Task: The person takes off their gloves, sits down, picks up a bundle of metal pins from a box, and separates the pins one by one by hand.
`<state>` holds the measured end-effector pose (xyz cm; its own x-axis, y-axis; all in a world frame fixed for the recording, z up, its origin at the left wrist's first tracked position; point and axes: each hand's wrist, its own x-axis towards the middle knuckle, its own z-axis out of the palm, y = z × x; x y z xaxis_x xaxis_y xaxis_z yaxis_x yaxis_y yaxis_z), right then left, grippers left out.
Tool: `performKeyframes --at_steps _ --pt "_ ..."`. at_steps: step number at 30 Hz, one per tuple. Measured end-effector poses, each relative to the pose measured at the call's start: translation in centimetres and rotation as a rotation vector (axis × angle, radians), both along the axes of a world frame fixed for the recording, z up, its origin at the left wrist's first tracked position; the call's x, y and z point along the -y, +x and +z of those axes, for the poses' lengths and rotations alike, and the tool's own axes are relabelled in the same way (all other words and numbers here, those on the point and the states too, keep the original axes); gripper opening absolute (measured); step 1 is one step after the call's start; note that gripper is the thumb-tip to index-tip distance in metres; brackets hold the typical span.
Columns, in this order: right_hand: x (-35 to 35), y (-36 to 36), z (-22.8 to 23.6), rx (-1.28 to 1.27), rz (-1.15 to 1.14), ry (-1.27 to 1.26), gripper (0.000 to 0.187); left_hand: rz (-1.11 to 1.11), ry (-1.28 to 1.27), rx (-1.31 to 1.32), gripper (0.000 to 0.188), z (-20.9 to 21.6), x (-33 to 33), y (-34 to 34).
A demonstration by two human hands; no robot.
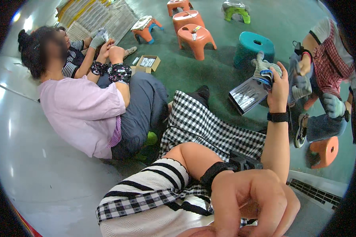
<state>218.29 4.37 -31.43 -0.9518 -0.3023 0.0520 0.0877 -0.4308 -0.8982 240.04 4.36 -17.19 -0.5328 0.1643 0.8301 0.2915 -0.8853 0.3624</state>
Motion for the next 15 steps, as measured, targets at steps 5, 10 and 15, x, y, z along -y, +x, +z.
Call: performKeyframes --at_steps 5,10,15 --pt "-0.06 -0.09 -0.08 -0.004 0.004 -0.020 0.047 0.038 -0.001 -0.033 0.022 0.09 0.03 -0.31" --pt "0.17 -0.84 -0.71 -0.045 -0.028 0.039 0.044 0.075 0.006 -0.066 0.021 0.17 0.48 -0.37" --pt "0.16 -0.78 -0.56 -0.008 -0.014 0.022 0.044 0.122 0.000 -0.117 0.021 0.53 0.92 0.07"
